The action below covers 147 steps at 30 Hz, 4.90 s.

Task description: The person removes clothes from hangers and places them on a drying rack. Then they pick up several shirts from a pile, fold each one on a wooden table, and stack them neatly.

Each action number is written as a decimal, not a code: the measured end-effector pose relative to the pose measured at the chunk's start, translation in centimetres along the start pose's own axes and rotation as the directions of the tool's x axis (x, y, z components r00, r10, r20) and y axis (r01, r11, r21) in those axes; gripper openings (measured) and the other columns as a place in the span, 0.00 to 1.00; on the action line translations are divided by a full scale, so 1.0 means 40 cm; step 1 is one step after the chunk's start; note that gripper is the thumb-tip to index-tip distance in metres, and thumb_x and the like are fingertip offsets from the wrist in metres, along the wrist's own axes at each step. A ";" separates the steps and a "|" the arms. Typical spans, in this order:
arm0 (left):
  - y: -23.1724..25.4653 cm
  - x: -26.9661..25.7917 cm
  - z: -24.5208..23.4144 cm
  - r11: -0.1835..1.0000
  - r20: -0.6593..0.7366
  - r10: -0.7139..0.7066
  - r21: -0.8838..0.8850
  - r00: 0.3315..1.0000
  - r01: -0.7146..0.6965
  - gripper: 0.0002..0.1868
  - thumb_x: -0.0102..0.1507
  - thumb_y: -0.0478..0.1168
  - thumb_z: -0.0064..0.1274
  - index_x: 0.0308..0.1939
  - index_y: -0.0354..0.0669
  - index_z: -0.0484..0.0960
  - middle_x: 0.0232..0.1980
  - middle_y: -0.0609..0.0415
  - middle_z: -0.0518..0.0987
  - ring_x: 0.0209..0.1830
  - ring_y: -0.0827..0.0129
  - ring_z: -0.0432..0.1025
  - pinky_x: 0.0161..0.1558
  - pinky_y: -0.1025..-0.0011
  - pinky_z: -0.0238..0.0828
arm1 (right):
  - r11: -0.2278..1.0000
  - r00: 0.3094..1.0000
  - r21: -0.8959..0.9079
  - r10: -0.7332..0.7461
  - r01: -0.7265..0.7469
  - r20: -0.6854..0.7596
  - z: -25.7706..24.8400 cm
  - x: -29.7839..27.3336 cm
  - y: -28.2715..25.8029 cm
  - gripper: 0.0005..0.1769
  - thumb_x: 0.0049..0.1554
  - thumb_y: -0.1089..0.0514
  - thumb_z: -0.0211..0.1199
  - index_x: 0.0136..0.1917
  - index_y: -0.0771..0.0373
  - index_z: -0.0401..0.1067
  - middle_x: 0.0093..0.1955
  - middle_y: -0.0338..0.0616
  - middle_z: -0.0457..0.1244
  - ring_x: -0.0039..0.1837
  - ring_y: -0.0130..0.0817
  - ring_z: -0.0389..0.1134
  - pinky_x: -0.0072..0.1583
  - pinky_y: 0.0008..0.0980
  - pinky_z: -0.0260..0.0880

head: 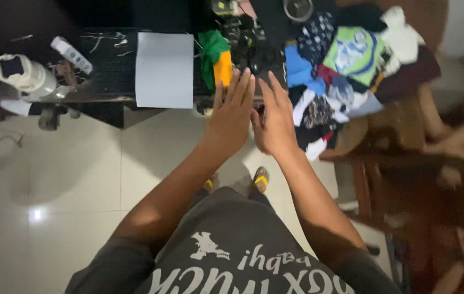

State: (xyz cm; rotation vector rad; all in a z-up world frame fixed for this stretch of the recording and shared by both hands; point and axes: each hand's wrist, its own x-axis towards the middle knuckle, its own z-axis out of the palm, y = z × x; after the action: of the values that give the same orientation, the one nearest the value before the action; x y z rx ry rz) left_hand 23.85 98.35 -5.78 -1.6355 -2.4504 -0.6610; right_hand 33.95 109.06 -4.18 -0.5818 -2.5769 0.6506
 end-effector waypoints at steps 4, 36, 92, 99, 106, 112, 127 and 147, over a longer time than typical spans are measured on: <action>0.032 0.072 0.077 0.990 -0.008 -0.100 0.100 0.995 0.101 0.40 0.63 0.38 0.51 0.78 0.31 0.56 0.82 0.42 0.53 0.83 0.51 0.45 0.77 0.46 0.40 | 0.972 0.980 0.124 -0.201 0.200 -0.002 -0.009 0.061 0.133 0.38 0.53 0.66 0.69 0.74 0.69 0.61 0.80 0.63 0.52 0.77 0.63 0.57 0.76 0.49 0.59; 0.264 0.356 0.445 0.882 0.162 -0.458 -0.036 0.874 0.470 0.42 0.58 0.34 0.47 0.76 0.29 0.52 0.82 0.43 0.49 0.82 0.51 0.42 0.77 0.46 0.34 | 0.868 0.806 -0.245 0.493 -0.431 0.326 0.436 0.423 1.292 0.36 0.52 0.42 0.73 0.71 0.50 0.69 0.77 0.71 0.44 0.73 0.71 0.49 0.70 0.60 0.52; 0.435 0.319 0.500 0.618 0.140 -0.580 -0.566 0.803 0.545 0.26 0.54 0.22 0.49 0.57 0.36 0.70 0.59 0.39 0.73 0.58 0.37 0.69 0.53 0.51 0.68 | 0.990 0.913 -0.005 0.128 -0.141 -0.387 0.067 0.293 1.395 0.04 0.53 0.64 0.64 0.44 0.62 0.77 0.45 0.47 0.71 0.49 0.47 0.71 0.53 0.43 0.70; 0.424 0.383 0.420 0.721 0.141 -0.423 -0.547 0.895 0.426 0.33 0.47 0.19 0.50 0.56 0.39 0.72 0.64 0.40 0.70 0.66 0.43 0.65 0.58 0.56 0.68 | 0.978 0.963 0.205 0.035 0.022 -0.267 -0.225 0.368 1.090 0.05 0.52 0.69 0.65 0.41 0.64 0.71 0.40 0.41 0.64 0.44 0.34 0.66 0.48 0.31 0.67; 0.395 0.410 0.472 0.870 0.116 -0.097 -0.473 0.988 0.141 0.32 0.40 0.22 0.58 0.48 0.44 0.81 0.69 0.42 0.69 0.72 0.37 0.57 0.67 0.48 0.59 | 0.642 0.676 0.654 -0.274 -0.401 0.684 -0.285 0.310 0.920 0.06 0.51 0.66 0.67 0.44 0.64 0.74 0.43 0.38 0.67 0.46 0.24 0.67 0.49 0.26 0.68; 0.395 0.326 0.550 0.767 0.356 -0.322 -0.446 0.878 0.462 0.33 0.47 0.22 0.56 0.57 0.39 0.75 0.67 0.34 0.70 0.71 0.41 0.63 0.67 0.54 0.62 | 0.719 0.784 0.527 0.041 -0.453 0.619 -0.054 0.297 1.157 0.06 0.53 0.63 0.69 0.45 0.63 0.77 0.46 0.44 0.71 0.50 0.32 0.71 0.54 0.32 0.71; 0.395 0.286 0.584 0.690 0.279 -0.426 -0.515 0.861 0.508 0.28 0.52 0.30 0.59 0.57 0.41 0.75 0.65 0.39 0.74 0.64 0.43 0.69 0.63 0.58 0.66 | 0.847 0.950 -0.433 0.248 -0.308 -0.190 0.238 0.262 1.564 0.33 0.48 0.52 0.66 0.64 0.68 0.70 0.67 0.67 0.62 0.67 0.65 0.61 0.65 0.58 0.63; 0.419 0.366 0.369 0.672 0.301 -0.470 -0.487 0.830 0.557 0.40 0.45 0.21 0.55 0.63 0.38 0.68 0.68 0.37 0.68 0.67 0.40 0.63 0.62 0.56 0.63 | 0.934 0.946 0.344 -0.022 -0.095 0.323 -0.144 0.438 1.053 0.12 0.64 0.56 0.57 0.53 0.67 0.61 0.46 0.52 0.63 0.49 0.45 0.68 0.53 0.41 0.66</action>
State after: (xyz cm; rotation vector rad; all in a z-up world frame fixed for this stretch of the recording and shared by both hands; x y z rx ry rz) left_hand 35.02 122.36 -9.29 -1.1011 -3.0662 -1.5156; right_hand 34.49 153.38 -16.40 -0.4308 -2.6425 1.2882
